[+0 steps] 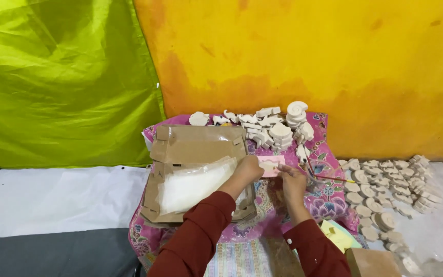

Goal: The person assembles a small cardboard box by hand, then takes a white circular ornament, wraps it in a plastic bag, and places it inside the box.

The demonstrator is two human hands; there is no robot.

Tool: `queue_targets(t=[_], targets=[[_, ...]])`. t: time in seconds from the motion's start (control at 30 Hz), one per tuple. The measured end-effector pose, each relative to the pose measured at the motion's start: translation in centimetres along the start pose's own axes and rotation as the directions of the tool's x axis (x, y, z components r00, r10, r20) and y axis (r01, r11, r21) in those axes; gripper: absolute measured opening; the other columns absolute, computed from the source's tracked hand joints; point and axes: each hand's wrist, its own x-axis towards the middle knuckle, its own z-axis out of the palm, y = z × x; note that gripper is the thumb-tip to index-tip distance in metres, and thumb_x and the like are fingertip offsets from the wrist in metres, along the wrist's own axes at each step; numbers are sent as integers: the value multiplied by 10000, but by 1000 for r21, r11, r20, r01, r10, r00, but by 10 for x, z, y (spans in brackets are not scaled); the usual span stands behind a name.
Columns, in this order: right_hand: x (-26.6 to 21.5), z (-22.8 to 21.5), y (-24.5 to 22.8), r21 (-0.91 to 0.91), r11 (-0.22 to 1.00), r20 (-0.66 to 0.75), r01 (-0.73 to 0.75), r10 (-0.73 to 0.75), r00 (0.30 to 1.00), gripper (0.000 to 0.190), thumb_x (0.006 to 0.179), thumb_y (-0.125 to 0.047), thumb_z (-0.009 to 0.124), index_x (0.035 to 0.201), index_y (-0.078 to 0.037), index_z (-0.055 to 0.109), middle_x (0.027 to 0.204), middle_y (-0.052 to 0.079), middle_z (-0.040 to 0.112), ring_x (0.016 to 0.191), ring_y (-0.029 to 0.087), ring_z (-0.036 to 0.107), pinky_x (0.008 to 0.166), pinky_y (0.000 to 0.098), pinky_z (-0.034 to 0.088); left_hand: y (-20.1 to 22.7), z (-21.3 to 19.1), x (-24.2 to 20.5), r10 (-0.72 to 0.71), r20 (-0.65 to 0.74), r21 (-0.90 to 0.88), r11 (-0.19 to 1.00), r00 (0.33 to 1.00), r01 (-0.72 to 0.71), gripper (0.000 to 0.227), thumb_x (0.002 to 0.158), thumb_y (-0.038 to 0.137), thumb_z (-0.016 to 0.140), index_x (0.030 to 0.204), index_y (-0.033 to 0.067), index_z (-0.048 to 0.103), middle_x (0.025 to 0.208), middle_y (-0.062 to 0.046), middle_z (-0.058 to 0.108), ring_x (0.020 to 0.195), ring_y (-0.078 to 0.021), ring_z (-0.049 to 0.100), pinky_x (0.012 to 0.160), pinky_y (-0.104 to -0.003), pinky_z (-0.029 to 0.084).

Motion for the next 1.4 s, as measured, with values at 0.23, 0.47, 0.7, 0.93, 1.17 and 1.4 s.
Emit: queue_targets(t=[0.23,0.47,0.7,0.93,1.17,1.4], targets=[[18,4,5,27,994,-16,-102,102,995,251,920,26,643,1133,-50,753,1018,96,756,781,156,661,718,245,524,0,8,22,-48,59,128,991,997,40,275,799,149,605,861,-83,739,772,-207,712,725,-378,685,720,-398,580],[3,-1,-3,162,981,57,-103,95,994,242,939,87,586,1143,44,710,1017,176,743,796,220,702,763,279,602,17,-12,-5,-61,96,37,998,994,58,235,801,107,614,856,-96,718,757,-209,692,694,-360,676,681,-404,583],[-1,-8,-3,12,999,60,-34,33,998,261,961,24,605,1194,0,720,1059,125,770,828,181,718,752,255,583,21,-19,-16,-38,64,20,999,997,37,299,835,151,647,958,-114,710,897,-255,718,810,-403,705,746,-441,588],[-16,-19,-22,-41,995,78,-87,90,993,259,969,8,622,1214,23,704,1173,162,730,923,226,738,867,293,628,31,-37,-36,28,-35,-39,999,999,-30,296,849,141,637,997,-107,698,942,-279,709,868,-423,699,801,-448,583],[-30,-37,-16,-547,810,192,212,-125,973,347,944,-136,655,1286,-80,678,1258,130,689,896,227,712,785,311,617,61,-95,-112,27,-45,-204,978,999,-35,452,929,237,655,1303,-13,610,1231,-137,660,1071,-267,665,926,-366,530],[-92,-52,35,-770,222,448,598,-477,756,712,693,20,643,1390,-95,557,1348,134,556,1151,325,605,891,406,568,27,-102,-234,-109,-146,-562,827,983,8,383,932,242,620,1296,127,644,1304,-26,688,1126,-164,697,988,-361,618]])
